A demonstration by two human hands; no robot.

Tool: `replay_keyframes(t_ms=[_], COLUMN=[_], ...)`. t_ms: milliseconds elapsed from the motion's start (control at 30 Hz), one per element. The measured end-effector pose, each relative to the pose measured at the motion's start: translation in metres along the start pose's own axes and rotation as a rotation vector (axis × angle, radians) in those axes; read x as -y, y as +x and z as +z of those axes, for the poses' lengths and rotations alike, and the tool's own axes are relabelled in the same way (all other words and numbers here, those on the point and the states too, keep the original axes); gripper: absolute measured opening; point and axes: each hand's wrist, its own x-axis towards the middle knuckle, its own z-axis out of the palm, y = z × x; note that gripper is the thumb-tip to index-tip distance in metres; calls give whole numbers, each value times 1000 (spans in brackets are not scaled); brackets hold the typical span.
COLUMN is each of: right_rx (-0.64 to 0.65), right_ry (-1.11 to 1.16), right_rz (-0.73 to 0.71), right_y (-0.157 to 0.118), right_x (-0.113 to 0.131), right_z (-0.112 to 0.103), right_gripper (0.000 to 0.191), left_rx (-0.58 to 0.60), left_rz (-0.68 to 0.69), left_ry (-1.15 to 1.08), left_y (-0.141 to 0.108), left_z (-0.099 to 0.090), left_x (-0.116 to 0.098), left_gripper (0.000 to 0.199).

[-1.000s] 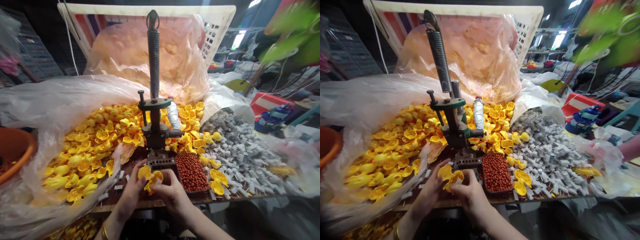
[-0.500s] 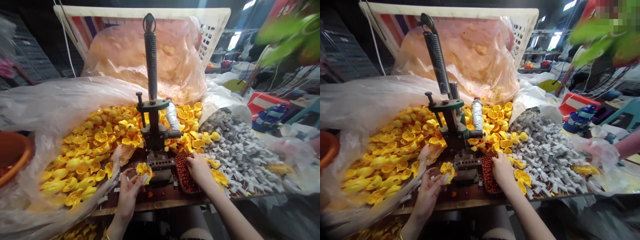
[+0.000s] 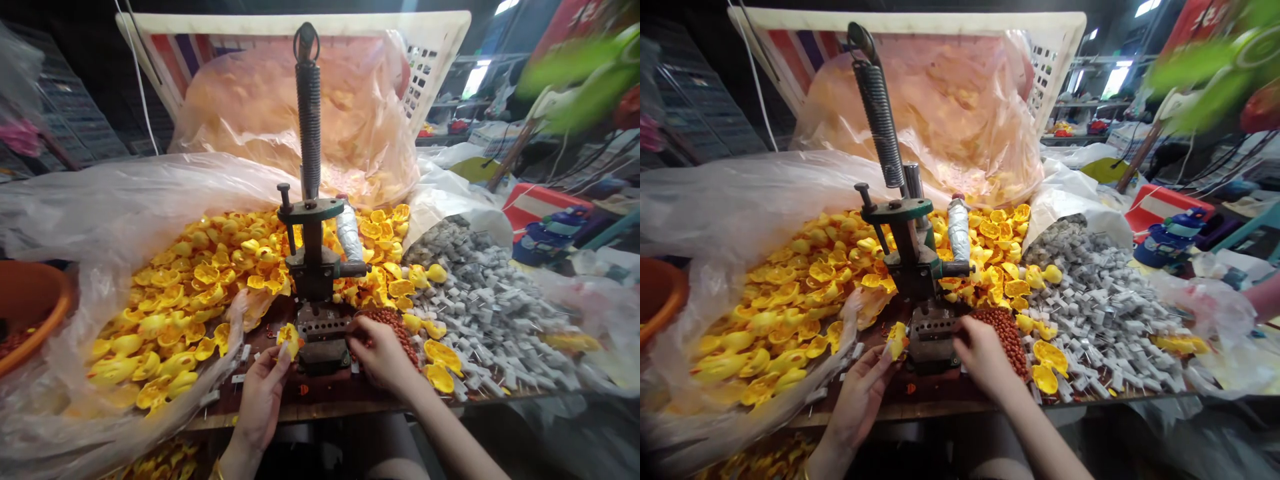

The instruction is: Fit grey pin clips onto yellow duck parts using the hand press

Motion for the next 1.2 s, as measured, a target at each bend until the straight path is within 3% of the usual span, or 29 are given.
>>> replay_keyframes(t_ms=[100,200,333,467,533,633,700,800,867,933,1000,1100,1200], right_rx=[-18,-37,-60,-49,-56,-129,-157,-166,-261,-437,-460,-274,-288], right_ry=[242,350,433,521,417,-33,-251,-242,-127,21,129,388,460], right_rz=[-98,-91,-76,97,123,64,108,182,189,198,189,137,-59], right_y=[-4,-6,-9,-7,2,20,30,44,62,95,140,194,189], right_x=[26,38,37,31,27,22,16,4,-3,-1,14,57,101], right_z=[32,53,58,59,61,64,61,33,-1,-41,-77,-112,-123], right_gripper=[12,11,9,3,11,18,21,25,25,29,34,40,42], left_rx=[12,20,12,41,59,91,132,223,303,387,440,457,466], left_rz=[-24,-42,-52,-63,-16,164,274,331,363,425,496,555,587], left_ry=[-49,-64,-57,-14,53,346,544,663,731,832,927,981,1003], left_y=[0,-1,-3,-2,7,32,51,69,72,70,69,68,70], left_z=[7,11,11,4,1,3,10,22,28,32,33,34,34], left_x=[6,7,5,7,8,7,3,-8,-15,-20,-23,-22,-18], left_gripper=[34,36,37,40,40,41,39,28,20,15,12,11,11])
